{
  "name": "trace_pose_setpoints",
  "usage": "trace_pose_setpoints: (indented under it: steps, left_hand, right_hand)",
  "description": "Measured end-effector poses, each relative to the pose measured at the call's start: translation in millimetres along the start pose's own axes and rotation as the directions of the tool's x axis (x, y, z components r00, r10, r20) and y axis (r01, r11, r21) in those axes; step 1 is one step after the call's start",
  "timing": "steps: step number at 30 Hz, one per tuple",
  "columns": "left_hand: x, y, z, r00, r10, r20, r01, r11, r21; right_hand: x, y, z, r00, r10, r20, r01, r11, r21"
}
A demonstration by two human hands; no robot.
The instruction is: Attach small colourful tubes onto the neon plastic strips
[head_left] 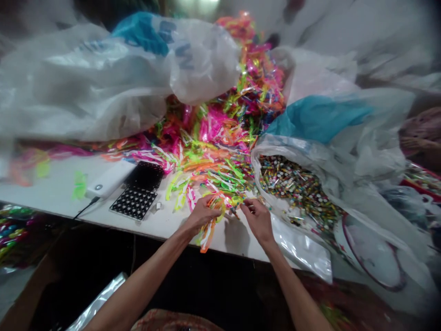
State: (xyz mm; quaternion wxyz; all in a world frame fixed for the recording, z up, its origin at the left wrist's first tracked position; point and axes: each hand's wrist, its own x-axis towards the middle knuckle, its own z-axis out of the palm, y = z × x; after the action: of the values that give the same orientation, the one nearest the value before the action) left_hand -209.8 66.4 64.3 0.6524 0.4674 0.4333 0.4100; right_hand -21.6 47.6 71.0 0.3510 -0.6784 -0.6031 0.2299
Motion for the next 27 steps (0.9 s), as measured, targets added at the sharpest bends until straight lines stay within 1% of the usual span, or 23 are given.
trace_pose_setpoints:
  steps: [2, 4, 7, 9, 11, 13, 15, 17, 19, 20, 21, 22, 23, 24, 25, 27]
  left_hand:
    - [4.5, -5.7, -1.4, 0.998, 0.017, -0.061, -0.017, 1.000, 0.006]
    - [5.1, -8.1, -7.9, 0.996, -0.022, -0.084, 0.020, 1.000, -0.025]
    - [-0.2, -3.1, -23.4, 0.984, -0.151, -0.095, 0.128, 0.970, -0.208]
    - [-5.7, 4.0, -33.7, 0.968, -0.233, -0.097, 0.192, 0.929, -0.317]
    - [-11.4, 10.8, -40.5, 0.956, -0.278, -0.092, 0.231, 0.910, -0.345]
    - [-16.5, 14.4, -41.9, 0.956, -0.285, -0.071, 0.246, 0.908, -0.338]
    - [-20.5, 14.0, -38.2, 0.961, -0.277, -0.021, 0.256, 0.913, -0.317]
    - [-23.3, 10.7, -32.1, 0.971, -0.240, 0.021, 0.236, 0.931, -0.277]
    - [-24.9, 6.4, -26.8, 0.981, -0.185, 0.052, 0.192, 0.953, -0.236]
    - [-25.4, 4.6, -25.1, 0.985, -0.161, 0.064, 0.171, 0.961, -0.216]
    - [-25.7, 3.3, -24.0, 0.987, -0.138, 0.077, 0.151, 0.968, -0.201]
    - [-25.9, 2.8, -23.4, 0.989, -0.120, 0.091, 0.135, 0.973, -0.187]
    - [-26.2, 3.0, -23.2, 0.988, -0.109, 0.106, 0.126, 0.977, -0.174]
    - [-26.5, 4.2, -23.2, 0.987, -0.106, 0.121, 0.125, 0.979, -0.163]
    - [-27.0, 6.4, -23.1, 0.983, -0.110, 0.144, 0.131, 0.980, -0.151]
    - [-28.4, 13.5, -22.4, 0.973, -0.106, 0.203, 0.134, 0.982, -0.130]
  right_hand:
    - [-10.3, -1.6, 14.4, 1.000, 0.024, -0.017, -0.024, 1.000, 0.004]
    - [-19.0, -2.0, 25.1, 0.999, -0.023, 0.028, 0.024, 0.999, -0.033]
    - [-29.5, -2.4, 34.2, 0.987, -0.142, 0.081, 0.157, 0.960, -0.230]
    - [-33.6, 0.1, 34.5, 0.983, -0.151, 0.105, 0.179, 0.917, -0.356]
    - [-34.8, 5.1, 30.9, 0.978, -0.136, 0.156, 0.191, 0.882, -0.431]
    - [-33.2, 10.0, 25.9, 0.968, -0.124, 0.220, 0.220, 0.844, -0.489]
    - [-29.1, 11.8, 22.2, 0.952, -0.116, 0.284, 0.260, 0.797, -0.546]
    - [-23.6, 9.4, 20.5, 0.942, -0.116, 0.315, 0.290, 0.753, -0.590]
    - [-17.9, 3.8, 19.4, 0.937, -0.140, 0.321, 0.314, 0.742, -0.592]
    - [-15.6, 0.3, 18.5, 0.942, -0.144, 0.303, 0.301, 0.763, -0.573]
    - [-13.8, -3.5, 17.2, 0.952, -0.129, 0.279, 0.264, 0.806, -0.529]
    - [-12.5, -7.4, 15.5, 0.960, -0.093, 0.263, 0.206, 0.872, -0.444]
    - [-12.0, -11.4, 13.5, 0.962, -0.045, 0.269, 0.131, 0.941, -0.312]
    - [-12.0, -15.2, 11.4, 0.953, -0.002, 0.304, 0.047, 0.989, -0.141]
    - [-12.7, -18.9, 9.5, 0.936, 0.022, 0.353, -0.039, 0.998, 0.042]
    - [-15.3, -25.6, 6.6, 0.909, 0.028, 0.417, -0.164, 0.942, 0.293]
